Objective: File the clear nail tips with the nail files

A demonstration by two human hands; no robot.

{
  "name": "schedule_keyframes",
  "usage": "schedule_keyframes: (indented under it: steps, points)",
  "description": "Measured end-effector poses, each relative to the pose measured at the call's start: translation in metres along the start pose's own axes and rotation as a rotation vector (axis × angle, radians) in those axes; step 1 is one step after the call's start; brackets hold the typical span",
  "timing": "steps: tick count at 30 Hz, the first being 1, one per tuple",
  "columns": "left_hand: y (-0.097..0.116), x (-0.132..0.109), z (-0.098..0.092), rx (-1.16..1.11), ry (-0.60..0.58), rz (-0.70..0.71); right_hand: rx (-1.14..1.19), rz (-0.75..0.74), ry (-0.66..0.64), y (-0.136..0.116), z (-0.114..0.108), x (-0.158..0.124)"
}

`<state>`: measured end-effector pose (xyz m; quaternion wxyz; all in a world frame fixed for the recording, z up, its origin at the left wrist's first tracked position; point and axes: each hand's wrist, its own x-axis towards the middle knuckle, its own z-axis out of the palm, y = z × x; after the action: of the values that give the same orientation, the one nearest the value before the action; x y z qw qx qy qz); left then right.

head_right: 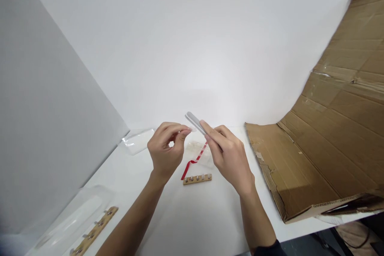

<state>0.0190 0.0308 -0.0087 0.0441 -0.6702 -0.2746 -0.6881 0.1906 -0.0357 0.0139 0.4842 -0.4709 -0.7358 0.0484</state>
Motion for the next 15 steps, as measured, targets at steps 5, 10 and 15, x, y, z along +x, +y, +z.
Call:
schedule_keyframes:
  steps: [5, 10, 15]
  points:
    - [-0.0013, -0.0003, -0.0013, 0.071, 0.063, 0.124, -0.050, 0.043, -0.088, 0.0012, -0.0051, -0.0004]
    - [-0.0042, -0.0018, -0.0022, 0.144, 0.072, 0.214, 0.000, 0.046, -0.055, 0.0019, -0.0089, -0.0025]
    - [-0.0055, -0.0021, -0.0021, 0.126, 0.086, 0.266, -0.140, 0.105, -0.095, 0.0046, -0.0090, -0.0021]
